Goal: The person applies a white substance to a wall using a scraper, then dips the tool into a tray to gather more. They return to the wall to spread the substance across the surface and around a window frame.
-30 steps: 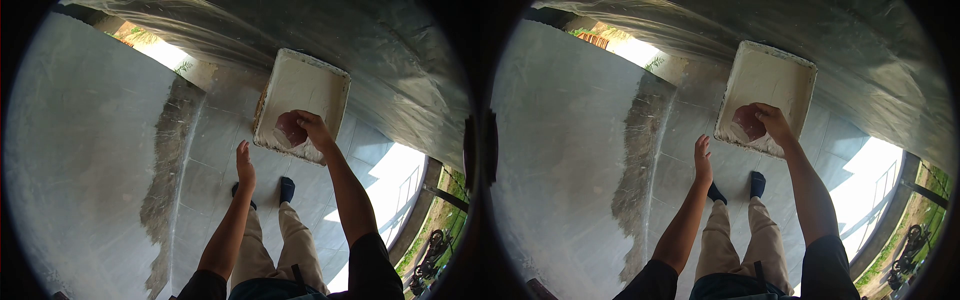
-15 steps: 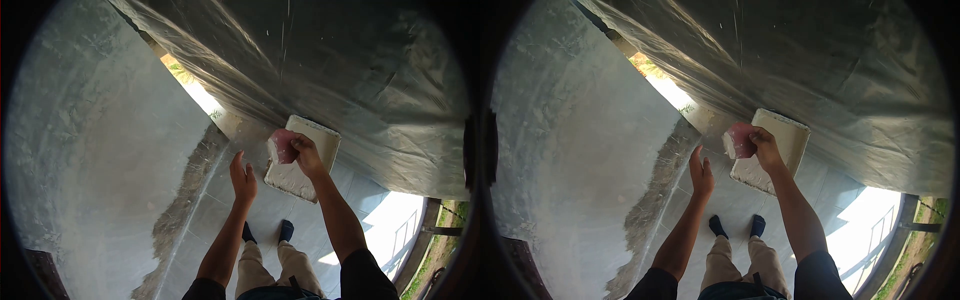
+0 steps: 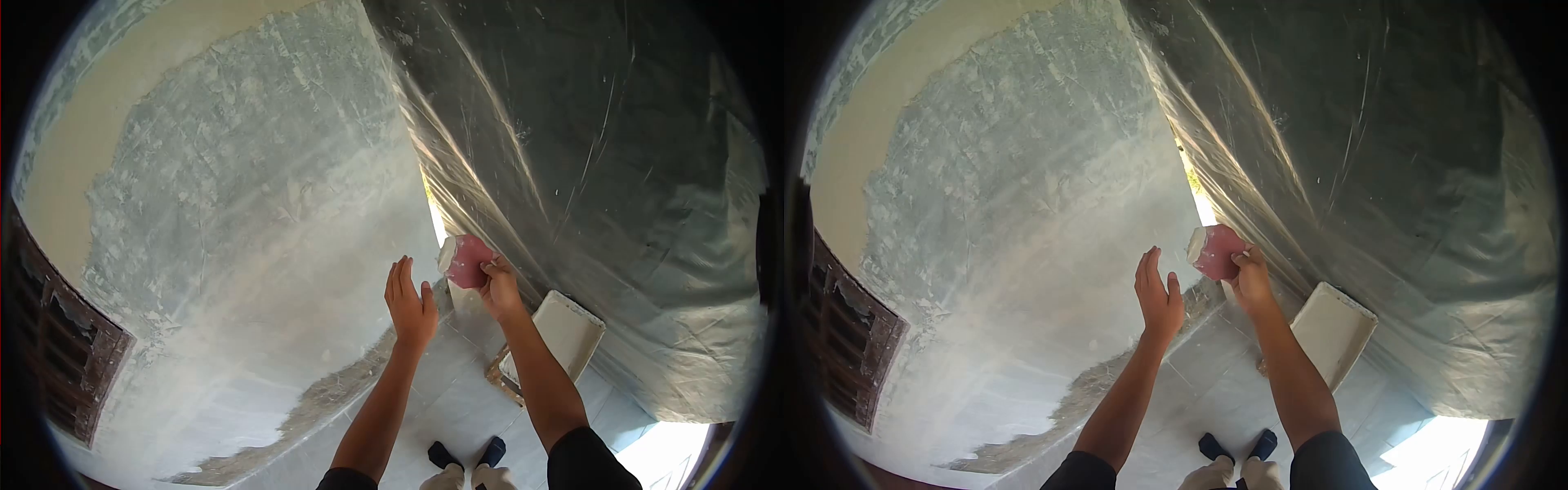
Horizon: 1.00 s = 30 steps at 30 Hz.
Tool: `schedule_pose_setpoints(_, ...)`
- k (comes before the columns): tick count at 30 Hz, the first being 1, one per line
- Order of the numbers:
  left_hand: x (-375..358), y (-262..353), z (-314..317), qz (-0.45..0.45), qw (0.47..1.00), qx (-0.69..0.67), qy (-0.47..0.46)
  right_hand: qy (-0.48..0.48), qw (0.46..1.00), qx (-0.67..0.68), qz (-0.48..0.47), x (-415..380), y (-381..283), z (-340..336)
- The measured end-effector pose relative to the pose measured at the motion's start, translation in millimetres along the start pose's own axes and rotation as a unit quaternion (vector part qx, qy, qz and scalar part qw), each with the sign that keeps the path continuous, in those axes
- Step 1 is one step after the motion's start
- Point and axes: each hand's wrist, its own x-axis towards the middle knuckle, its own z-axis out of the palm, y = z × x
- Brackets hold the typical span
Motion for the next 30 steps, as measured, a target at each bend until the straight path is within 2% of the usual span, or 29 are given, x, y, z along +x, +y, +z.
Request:
schedule_pose_setpoints(5, 32.7, -16.6, -70.8, 0.025, 0.998, 0.042, 0.046, -0.085, 0.996, -0.009, -0.002, 6.9, 24.0, 78.2)
schedule_pose_setpoints(14, 80.3, -46.5, -195.6, 0.063, 0.986, 0.094, 0.126, -0.146, 0.987, 0.060, -0.020, -12.4, 35.5, 218.8)
schedule_pose_setpoints(22, 127.3, -63.0, -264.7, 0.103, 0.967, 0.155, 0.173, -0.229, 0.973, -0.019, -0.024, -6.0, 19.6, 308.1)
schedule_pose_setpoints(30, 182.0, -83.1, -324.4, 0.155, 0.930, 0.251, 0.217, -0.312, 0.949, -0.002, -0.049, 26.0, 14.2, 389.6)
